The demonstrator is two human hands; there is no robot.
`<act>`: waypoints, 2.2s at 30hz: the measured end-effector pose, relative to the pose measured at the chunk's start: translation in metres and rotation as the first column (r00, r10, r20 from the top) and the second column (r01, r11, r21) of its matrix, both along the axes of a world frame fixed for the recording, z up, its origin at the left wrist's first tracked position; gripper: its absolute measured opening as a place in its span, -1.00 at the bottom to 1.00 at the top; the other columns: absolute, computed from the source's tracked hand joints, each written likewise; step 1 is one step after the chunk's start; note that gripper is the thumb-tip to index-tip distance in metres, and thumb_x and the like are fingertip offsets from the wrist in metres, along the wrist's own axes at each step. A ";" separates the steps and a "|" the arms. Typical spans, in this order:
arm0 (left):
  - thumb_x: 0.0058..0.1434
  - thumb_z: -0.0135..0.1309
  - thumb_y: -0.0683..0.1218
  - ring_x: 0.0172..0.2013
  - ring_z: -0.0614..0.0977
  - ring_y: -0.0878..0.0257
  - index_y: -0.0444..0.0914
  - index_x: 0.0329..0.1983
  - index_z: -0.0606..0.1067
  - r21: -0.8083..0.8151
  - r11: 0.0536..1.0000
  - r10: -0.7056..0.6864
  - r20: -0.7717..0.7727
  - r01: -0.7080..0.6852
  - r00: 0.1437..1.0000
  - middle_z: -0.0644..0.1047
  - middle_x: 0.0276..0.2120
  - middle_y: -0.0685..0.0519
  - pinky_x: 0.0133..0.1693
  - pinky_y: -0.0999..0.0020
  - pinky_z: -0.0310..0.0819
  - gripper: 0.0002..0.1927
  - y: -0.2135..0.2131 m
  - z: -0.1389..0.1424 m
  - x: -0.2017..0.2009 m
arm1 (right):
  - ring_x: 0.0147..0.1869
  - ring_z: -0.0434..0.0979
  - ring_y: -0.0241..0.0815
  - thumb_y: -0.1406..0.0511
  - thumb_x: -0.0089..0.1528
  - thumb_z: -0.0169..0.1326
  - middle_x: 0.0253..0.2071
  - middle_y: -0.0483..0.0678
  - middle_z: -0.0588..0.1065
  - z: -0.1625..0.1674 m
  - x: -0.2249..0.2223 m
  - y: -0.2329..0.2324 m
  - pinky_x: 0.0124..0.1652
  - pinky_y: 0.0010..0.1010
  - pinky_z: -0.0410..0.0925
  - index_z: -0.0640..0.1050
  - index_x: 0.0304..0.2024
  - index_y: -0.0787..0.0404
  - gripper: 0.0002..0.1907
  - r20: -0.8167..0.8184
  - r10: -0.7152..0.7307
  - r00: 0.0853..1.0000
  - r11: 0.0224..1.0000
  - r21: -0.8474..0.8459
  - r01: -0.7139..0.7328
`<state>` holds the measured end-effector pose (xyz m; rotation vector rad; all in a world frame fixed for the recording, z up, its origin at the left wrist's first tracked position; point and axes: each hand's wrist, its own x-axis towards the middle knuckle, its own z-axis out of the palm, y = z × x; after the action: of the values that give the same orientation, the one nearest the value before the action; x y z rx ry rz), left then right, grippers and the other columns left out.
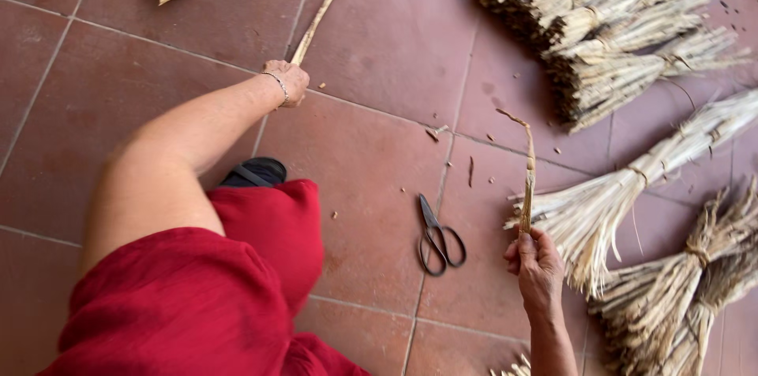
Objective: The person gathers dried plant strips on a tiled floor, trims the ends with scissors, and ties them into bundles using a strip of the same material. The person repeats this process for multiple bundles, placing the finished bundles on the floor.
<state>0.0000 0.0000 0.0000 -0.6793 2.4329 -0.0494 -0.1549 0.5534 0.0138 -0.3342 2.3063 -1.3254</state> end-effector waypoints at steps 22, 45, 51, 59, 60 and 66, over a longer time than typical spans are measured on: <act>0.16 0.14 -0.18 0.14 0.45 -0.07 -0.25 0.06 0.48 0.074 0.842 0.480 -0.555 -0.534 0.680 0.52 0.03 -0.19 0.11 -0.09 0.23 -0.63 -0.285 -0.033 0.020 | -0.16 0.64 -0.17 0.27 0.32 0.08 -0.26 0.01 0.58 -0.106 0.104 -0.378 -0.18 -0.32 0.56 0.52 -0.12 0.27 -0.81 0.672 -0.041 0.740 0.962 -0.174 0.211; -0.71 0.57 0.43 0.43 -0.48 -0.35 -0.02 0.58 -0.46 -0.106 0.890 0.430 -0.129 -0.444 0.894 -0.46 0.50 -0.32 0.15 -0.66 -0.62 0.93 -0.486 -0.048 0.009 | -0.21 0.52 -0.31 0.22 0.30 0.14 -0.29 -0.11 0.56 -0.155 0.128 -0.378 -0.15 -0.43 0.39 0.61 -0.03 0.32 -0.69 0.735 -0.160 0.659 0.986 0.086 0.144; -0.78 0.59 0.40 0.46 -0.43 -0.28 -0.08 0.58 -0.44 -0.008 0.886 0.458 -0.146 -0.464 0.877 -0.37 0.51 -0.33 0.17 -0.65 -0.59 0.96 -0.518 -0.060 0.007 | -0.15 0.60 -0.28 0.27 0.26 0.13 -0.24 -0.06 0.61 -0.147 0.135 -0.393 -0.07 -0.40 0.46 0.60 -0.06 0.34 -0.72 0.749 -0.235 0.620 0.968 0.125 0.216; -0.66 0.58 0.36 0.42 0.05 -0.27 -0.31 0.56 0.01 0.021 0.885 0.464 -0.138 -0.465 0.875 0.14 0.40 -0.31 0.20 -0.67 -0.54 0.70 -0.511 -0.053 0.007 | -0.26 0.57 -0.27 0.28 0.28 0.15 -0.29 -0.05 0.60 -0.143 0.135 -0.405 -0.20 -0.40 0.45 0.58 -0.17 0.29 -0.81 0.730 -0.261 0.631 0.964 0.160 0.214; -0.62 0.58 0.33 0.43 0.04 -0.26 -0.27 0.53 0.06 0.035 0.891 0.452 -0.144 -0.452 0.880 0.12 0.41 -0.30 0.22 -0.65 -0.55 0.62 -0.507 -0.049 0.005 | -0.27 0.57 -0.28 0.27 0.28 0.16 -0.30 -0.06 0.59 -0.146 0.132 -0.407 -0.20 -0.43 0.46 0.59 -0.18 0.29 -0.81 0.694 -0.257 0.673 0.966 0.186 0.178; -0.43 0.58 0.22 0.42 0.02 -0.24 -0.26 0.39 0.15 0.104 0.925 0.381 -0.223 -0.366 0.898 0.06 0.43 -0.27 0.27 -0.53 -0.42 0.33 -0.453 -0.039 0.017 | -0.32 0.48 -0.31 0.25 0.28 0.19 -0.36 -0.11 0.55 -0.146 0.136 -0.417 -0.32 -0.43 0.37 0.56 -0.22 0.26 -0.82 0.620 -0.213 0.755 0.976 0.164 0.141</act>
<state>0.0172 -0.4532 -0.0389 -1.1733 2.4695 0.2743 -0.0194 0.1368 -0.1327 0.3458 1.8332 -1.1537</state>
